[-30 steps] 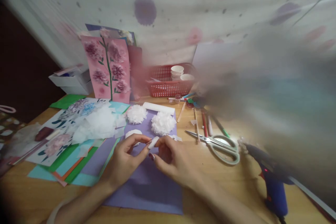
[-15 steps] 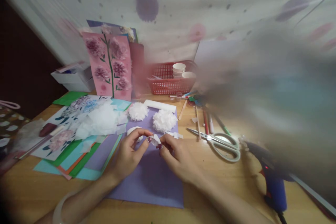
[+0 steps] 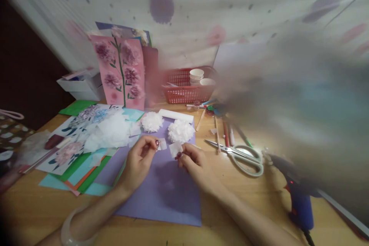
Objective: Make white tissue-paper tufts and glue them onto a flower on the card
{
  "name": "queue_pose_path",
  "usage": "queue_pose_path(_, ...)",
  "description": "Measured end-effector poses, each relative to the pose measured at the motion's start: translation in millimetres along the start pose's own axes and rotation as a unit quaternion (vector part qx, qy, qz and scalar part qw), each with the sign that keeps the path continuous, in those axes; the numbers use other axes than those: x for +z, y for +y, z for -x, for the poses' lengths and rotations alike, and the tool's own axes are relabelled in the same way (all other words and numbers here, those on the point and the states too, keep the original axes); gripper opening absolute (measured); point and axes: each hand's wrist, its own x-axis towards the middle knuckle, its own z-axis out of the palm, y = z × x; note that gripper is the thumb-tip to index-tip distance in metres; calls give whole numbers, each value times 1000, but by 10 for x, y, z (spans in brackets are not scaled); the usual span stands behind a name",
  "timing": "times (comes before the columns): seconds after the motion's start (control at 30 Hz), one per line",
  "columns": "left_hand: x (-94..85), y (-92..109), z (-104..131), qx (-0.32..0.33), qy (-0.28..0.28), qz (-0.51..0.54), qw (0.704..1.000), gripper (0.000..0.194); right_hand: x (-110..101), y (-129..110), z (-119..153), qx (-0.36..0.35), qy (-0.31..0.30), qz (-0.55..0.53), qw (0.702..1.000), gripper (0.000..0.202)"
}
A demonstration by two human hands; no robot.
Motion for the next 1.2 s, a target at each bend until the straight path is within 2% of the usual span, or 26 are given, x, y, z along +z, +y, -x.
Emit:
queue_pose_path(0.17, -17, 116, 24, 99, -70, -67, 990, 27, 22, -72, 38, -42, -34, 65, 996, 20)
queue_pose_path(0.37, 2, 176, 50, 126, -106, -57, 985, 27, -5, -77, 40, -97, -65, 121, 986, 23)
queue_pose_path(0.7, -4, 166, 22, 120, -101, -70, 985, 25, -68, -75, 65, -130, -93, 155, 975, 31)
queue_pose_path(1.2, 5, 143, 32, 117, -99, -73, 985, 25, -48, -69, 75, -125, -80, 137, 979, 41)
